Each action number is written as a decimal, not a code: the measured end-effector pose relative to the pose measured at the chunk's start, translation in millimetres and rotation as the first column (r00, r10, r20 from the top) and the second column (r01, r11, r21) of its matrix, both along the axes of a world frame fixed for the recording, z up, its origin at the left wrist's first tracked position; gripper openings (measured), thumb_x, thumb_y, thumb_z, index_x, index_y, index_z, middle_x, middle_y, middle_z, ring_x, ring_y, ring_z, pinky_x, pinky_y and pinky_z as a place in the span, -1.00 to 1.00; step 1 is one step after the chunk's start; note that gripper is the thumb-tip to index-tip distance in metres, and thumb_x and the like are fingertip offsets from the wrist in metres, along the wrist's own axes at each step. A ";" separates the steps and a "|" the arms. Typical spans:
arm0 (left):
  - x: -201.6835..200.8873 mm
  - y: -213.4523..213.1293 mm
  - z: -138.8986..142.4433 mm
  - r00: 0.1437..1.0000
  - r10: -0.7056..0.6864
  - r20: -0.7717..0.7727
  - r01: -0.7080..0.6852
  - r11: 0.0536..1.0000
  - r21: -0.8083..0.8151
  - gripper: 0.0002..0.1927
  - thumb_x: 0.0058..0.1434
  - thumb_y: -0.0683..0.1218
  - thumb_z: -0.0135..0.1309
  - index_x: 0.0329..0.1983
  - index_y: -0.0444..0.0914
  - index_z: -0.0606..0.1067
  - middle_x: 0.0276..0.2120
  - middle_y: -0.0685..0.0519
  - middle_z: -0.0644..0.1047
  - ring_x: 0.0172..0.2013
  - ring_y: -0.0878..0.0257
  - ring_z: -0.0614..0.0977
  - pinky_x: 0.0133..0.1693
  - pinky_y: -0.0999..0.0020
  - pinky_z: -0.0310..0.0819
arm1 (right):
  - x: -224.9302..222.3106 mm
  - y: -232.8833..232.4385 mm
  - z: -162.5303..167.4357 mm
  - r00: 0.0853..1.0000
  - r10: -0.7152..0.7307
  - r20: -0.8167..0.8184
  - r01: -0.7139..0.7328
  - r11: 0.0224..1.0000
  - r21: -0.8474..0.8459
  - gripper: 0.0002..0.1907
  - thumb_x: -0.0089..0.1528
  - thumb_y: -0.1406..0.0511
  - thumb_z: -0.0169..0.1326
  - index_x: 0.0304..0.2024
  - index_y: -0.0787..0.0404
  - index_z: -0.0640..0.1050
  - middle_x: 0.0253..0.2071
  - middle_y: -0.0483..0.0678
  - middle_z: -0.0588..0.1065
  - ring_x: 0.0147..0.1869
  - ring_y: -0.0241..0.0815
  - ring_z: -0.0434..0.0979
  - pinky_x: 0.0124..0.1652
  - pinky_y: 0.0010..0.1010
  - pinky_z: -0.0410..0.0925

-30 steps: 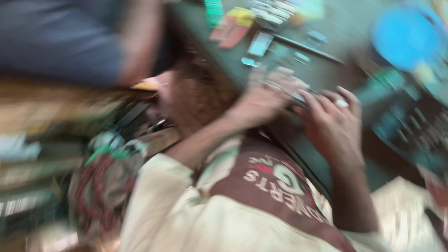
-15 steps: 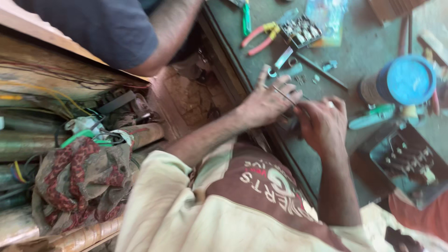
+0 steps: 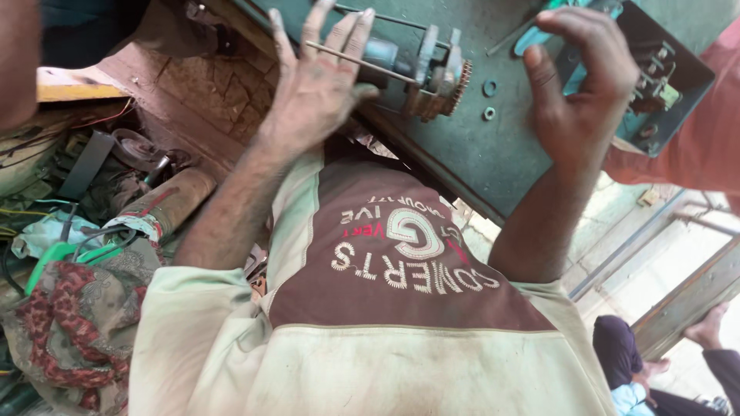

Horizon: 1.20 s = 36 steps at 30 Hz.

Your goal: The person assembles a motor component by hand, inserting a gear and a washer onto a shaft. They use a screwdriver to adjust the internal parts and rotate the assembly to check the fit. The person handles the motor part repeatedly, turning it over and manipulating the gear and shaft.

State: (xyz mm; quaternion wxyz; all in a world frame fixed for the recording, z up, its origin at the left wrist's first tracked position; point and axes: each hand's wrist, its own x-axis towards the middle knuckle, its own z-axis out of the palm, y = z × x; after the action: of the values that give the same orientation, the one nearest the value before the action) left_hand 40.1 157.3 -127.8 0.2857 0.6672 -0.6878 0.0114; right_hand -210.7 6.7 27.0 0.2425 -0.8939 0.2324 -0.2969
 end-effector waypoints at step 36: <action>-52.3 37.0 4.2 0.721 -0.076 0.689 0.029 0.996 0.079 -0.30 0.55 0.00 0.09 0.46 -0.64 0.18 0.23 -0.44 0.35 0.21 -0.25 0.42 0.42 -0.08 0.17 | -63.6 29.8 -128.5 0.981 -0.186 0.051 0.152 0.906 0.395 -0.69 0.42 0.39 0.21 0.19 0.33 0.52 0.31 0.07 0.45 0.37 -0.12 0.51 0.27 -0.33 0.43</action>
State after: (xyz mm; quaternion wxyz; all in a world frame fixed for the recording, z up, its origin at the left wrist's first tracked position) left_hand -12.2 194.4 -123.7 -0.0120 0.6036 -0.7634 0.2297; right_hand -274.3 36.5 -101.4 0.3983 -0.7906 0.3524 -0.3037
